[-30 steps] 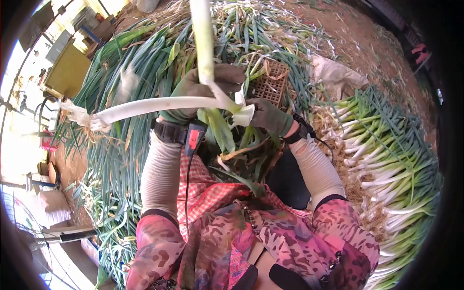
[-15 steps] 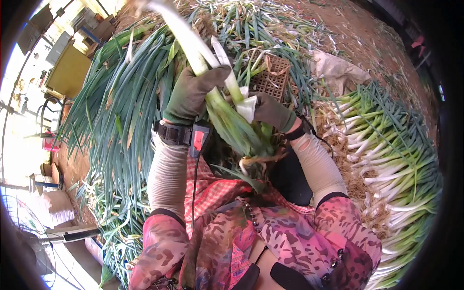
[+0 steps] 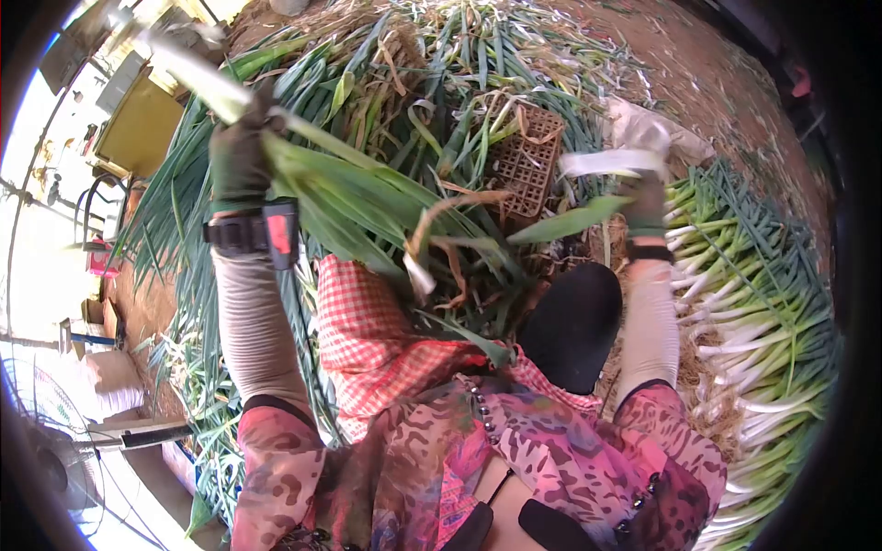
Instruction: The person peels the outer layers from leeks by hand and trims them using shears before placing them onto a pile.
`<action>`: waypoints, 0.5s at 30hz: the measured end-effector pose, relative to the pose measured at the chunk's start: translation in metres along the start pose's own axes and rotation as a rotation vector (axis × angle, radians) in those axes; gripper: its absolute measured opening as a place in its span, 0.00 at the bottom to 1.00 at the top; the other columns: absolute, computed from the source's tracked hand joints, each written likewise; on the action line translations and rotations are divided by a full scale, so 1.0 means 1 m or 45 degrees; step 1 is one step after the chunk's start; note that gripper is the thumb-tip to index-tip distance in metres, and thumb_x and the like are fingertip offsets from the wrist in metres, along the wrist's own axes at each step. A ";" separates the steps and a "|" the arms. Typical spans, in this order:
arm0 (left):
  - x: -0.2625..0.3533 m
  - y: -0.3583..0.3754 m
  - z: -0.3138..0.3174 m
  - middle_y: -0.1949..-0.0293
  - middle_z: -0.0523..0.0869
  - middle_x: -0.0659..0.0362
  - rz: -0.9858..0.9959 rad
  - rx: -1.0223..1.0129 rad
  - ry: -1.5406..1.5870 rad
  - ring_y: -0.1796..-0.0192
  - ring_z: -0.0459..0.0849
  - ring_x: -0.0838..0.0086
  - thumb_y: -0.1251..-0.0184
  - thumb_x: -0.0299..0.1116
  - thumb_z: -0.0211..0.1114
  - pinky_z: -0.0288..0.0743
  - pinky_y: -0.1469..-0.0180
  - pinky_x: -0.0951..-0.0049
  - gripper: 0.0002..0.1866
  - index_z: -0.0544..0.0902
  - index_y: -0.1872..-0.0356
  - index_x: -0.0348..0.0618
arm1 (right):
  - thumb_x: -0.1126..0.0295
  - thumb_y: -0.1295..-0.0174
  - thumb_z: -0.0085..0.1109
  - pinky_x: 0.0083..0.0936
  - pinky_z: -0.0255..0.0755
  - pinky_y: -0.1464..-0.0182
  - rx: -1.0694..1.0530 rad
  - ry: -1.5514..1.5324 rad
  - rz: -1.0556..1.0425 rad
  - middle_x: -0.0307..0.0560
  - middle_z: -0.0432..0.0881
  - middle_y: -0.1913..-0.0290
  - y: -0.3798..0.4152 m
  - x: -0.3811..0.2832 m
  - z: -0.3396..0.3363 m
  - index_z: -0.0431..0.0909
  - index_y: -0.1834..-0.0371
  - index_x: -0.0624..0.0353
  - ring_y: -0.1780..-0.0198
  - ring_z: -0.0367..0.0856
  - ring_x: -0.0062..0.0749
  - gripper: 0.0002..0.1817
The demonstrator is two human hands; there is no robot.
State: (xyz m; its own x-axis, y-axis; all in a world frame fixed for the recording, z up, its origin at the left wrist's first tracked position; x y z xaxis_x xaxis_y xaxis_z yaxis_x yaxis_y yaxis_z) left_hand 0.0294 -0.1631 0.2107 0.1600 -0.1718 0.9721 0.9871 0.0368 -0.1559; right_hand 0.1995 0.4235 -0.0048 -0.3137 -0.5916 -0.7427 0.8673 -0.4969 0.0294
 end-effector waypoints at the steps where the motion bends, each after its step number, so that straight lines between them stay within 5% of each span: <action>1: 0.005 -0.001 -0.016 0.54 0.82 0.56 0.053 0.027 0.130 0.59 0.81 0.74 0.31 0.35 0.66 0.78 0.57 0.77 0.20 0.80 0.44 0.32 | 0.60 0.34 0.58 0.19 0.70 0.68 0.201 0.156 -0.135 0.36 0.77 0.68 0.005 -0.034 -0.051 0.80 0.60 0.57 0.67 0.75 0.19 0.12; 2: 0.008 -0.004 -0.032 0.65 0.83 0.59 0.110 0.053 0.263 0.68 0.79 0.78 0.32 0.35 0.68 0.75 0.66 0.79 0.17 0.83 0.49 0.33 | 0.60 0.35 0.58 0.21 0.69 0.69 0.376 0.359 -0.215 0.36 0.76 0.70 0.015 -0.063 -0.099 0.80 0.61 0.57 0.69 0.74 0.20 0.11; 5: -0.006 -0.018 -0.078 0.62 0.82 0.60 0.130 0.051 0.190 0.66 0.78 0.79 0.28 0.37 0.64 0.75 0.63 0.80 0.21 0.79 0.40 0.35 | 0.54 0.31 0.54 0.30 0.70 0.67 0.643 1.191 0.015 0.38 0.79 0.69 0.065 -0.087 -0.213 0.81 0.62 0.60 0.69 0.76 0.27 0.18; 6: -0.011 -0.016 -0.082 0.61 0.82 0.60 0.070 0.076 0.157 0.66 0.77 0.79 0.28 0.38 0.63 0.75 0.62 0.80 0.22 0.78 0.38 0.36 | 0.55 0.32 0.54 0.34 0.72 0.63 0.582 1.765 0.219 0.43 0.82 0.67 0.084 -0.082 -0.234 0.82 0.58 0.64 0.68 0.78 0.34 0.20; 7: -0.016 -0.016 -0.081 0.60 0.82 0.60 0.063 0.078 0.147 0.66 0.77 0.79 0.28 0.37 0.64 0.75 0.62 0.80 0.22 0.78 0.39 0.35 | 0.54 0.38 0.58 0.38 0.74 0.56 0.112 2.546 0.265 0.55 0.86 0.63 0.082 -0.057 -0.291 0.81 0.55 0.68 0.61 0.83 0.44 0.24; 9: -0.035 -0.013 -0.075 0.59 0.82 0.60 0.041 0.081 0.128 0.66 0.77 0.79 0.28 0.37 0.64 0.75 0.62 0.80 0.22 0.79 0.39 0.35 | 0.49 0.50 0.62 0.41 0.74 0.44 -0.067 2.882 0.808 0.62 0.84 0.51 0.127 -0.033 -0.238 0.85 0.54 0.59 0.47 0.83 0.52 0.27; 11: -0.045 -0.008 -0.042 0.58 0.84 0.59 0.021 -0.020 0.275 0.66 0.78 0.78 0.28 0.36 0.63 0.76 0.63 0.79 0.22 0.78 0.39 0.33 | 0.49 0.52 0.68 0.37 0.73 0.39 -0.390 3.079 1.110 0.60 0.83 0.47 0.122 0.007 -0.221 0.86 0.53 0.56 0.43 0.81 0.49 0.27; 12: -0.047 -0.004 -0.026 0.58 0.84 0.58 -0.016 -0.041 0.293 0.67 0.78 0.77 0.28 0.36 0.63 0.76 0.64 0.78 0.23 0.77 0.38 0.32 | 0.51 0.49 0.65 0.38 0.73 0.40 -0.803 3.069 1.027 0.60 0.83 0.48 0.100 0.031 -0.221 0.85 0.51 0.59 0.44 0.82 0.49 0.27; 13: -0.048 -0.008 -0.016 0.55 0.85 0.56 0.007 -0.070 0.163 0.68 0.79 0.77 0.29 0.35 0.64 0.77 0.66 0.77 0.23 0.76 0.38 0.32 | 0.54 0.44 0.62 0.38 0.73 0.41 -0.968 3.191 0.671 0.62 0.83 0.49 0.068 0.041 -0.189 0.84 0.52 0.60 0.44 0.82 0.49 0.23; 14: -0.046 -0.002 0.002 0.54 0.86 0.54 -0.003 -0.067 0.283 0.69 0.80 0.76 0.30 0.34 0.64 0.78 0.67 0.77 0.22 0.77 0.40 0.32 | 0.57 0.39 0.59 0.42 0.73 0.44 -0.543 3.110 0.595 0.63 0.84 0.52 0.016 0.044 -0.156 0.83 0.52 0.63 0.48 0.83 0.54 0.20; 15: -0.044 -0.006 0.013 0.54 0.86 0.54 0.018 -0.115 0.289 0.69 0.80 0.76 0.29 0.34 0.64 0.78 0.67 0.77 0.21 0.78 0.40 0.31 | 0.65 0.38 0.56 0.39 0.75 0.44 -0.360 2.748 0.026 0.61 0.82 0.50 0.003 0.012 -0.072 0.81 0.50 0.62 0.47 0.82 0.51 0.17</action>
State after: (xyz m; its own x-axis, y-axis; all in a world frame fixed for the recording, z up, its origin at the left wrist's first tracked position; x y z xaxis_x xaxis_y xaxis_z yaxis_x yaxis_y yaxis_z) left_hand 0.0162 -0.1434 0.1710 0.1618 -0.3894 0.9068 0.9798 -0.0457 -0.1944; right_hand 0.2256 0.4606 -0.0616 0.3174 0.9365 -0.1488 0.9457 -0.3010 0.1227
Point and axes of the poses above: each hand's wrist, its own y-axis away from the middle knuckle, its own z-axis out of the palm, x = y × z, the point moved 7 cm from there along -y, towards the middle knuckle
